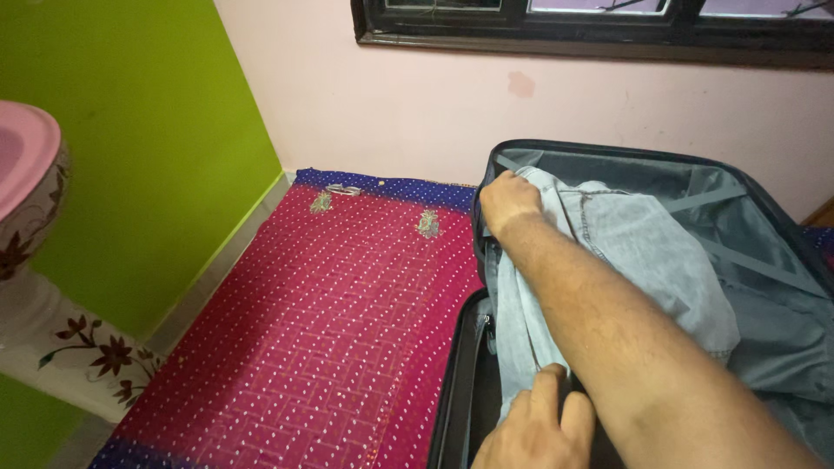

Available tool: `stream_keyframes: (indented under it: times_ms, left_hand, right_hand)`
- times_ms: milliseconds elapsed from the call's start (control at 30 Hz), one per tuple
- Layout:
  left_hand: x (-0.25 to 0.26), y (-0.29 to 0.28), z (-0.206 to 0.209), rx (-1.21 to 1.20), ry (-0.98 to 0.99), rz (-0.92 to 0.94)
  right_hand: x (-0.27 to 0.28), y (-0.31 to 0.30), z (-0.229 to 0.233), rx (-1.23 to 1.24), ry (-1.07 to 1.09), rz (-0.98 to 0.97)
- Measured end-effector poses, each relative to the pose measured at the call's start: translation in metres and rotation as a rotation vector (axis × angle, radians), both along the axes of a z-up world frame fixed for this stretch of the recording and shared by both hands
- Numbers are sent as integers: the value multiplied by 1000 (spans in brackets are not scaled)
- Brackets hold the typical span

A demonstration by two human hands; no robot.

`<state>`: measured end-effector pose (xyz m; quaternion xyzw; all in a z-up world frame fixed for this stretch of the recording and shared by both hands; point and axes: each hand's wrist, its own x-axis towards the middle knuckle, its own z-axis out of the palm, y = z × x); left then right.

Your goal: The person packs clothing into a suitcase by folding and rolling a denim shirt and a yellow long-sleeved shirt before placing them inside.

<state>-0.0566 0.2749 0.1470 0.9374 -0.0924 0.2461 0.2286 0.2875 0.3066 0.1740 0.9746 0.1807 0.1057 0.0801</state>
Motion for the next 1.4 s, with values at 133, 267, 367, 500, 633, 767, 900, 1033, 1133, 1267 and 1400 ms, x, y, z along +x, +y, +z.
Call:
stream_keyframes:
  times_ms: [133,267,367,500,633,767,900,1033,1133,1267,1400]
  left_hand:
    - [2,6,3,-156,98,-58]
    - [6,10,9,-178,23,-66]
    - [3,2,21,-117,-24,-55]
    - [-2,-16,40,-59,168,-97]
    - [9,-40,37,-374,575,38]
    - [21,-27,-5,-288,232,-135]
    - [21,-13,-26,-36,84,-183]
    - [17,-31,-14,64,-62,-99]
    - [13,-62,-3,-61,-31,-7]
    - [7,-89,-2,-279,105,-41]
    - [10,-96,-15,-250,290,15]
  right_hand:
    - [5,-11,7,48,-34,30]
    - [26,-30,11,400,23,-34]
    - [61,-57,7,754,-35,149]
    - [75,-112,-7,1202,141,18]
    - [75,-165,-21,1455,334,-88]
    - [59,-195,-25,1496,634,-237]
    - [31,-191,-4,1535,706,-194]
    - [16,-187,22,1384,726,-187]
    - [28,-191,23,1398,624,-23]
    - [35,-207,10,1067,388,-114]
    - [25,-221,6,948,415,-156]
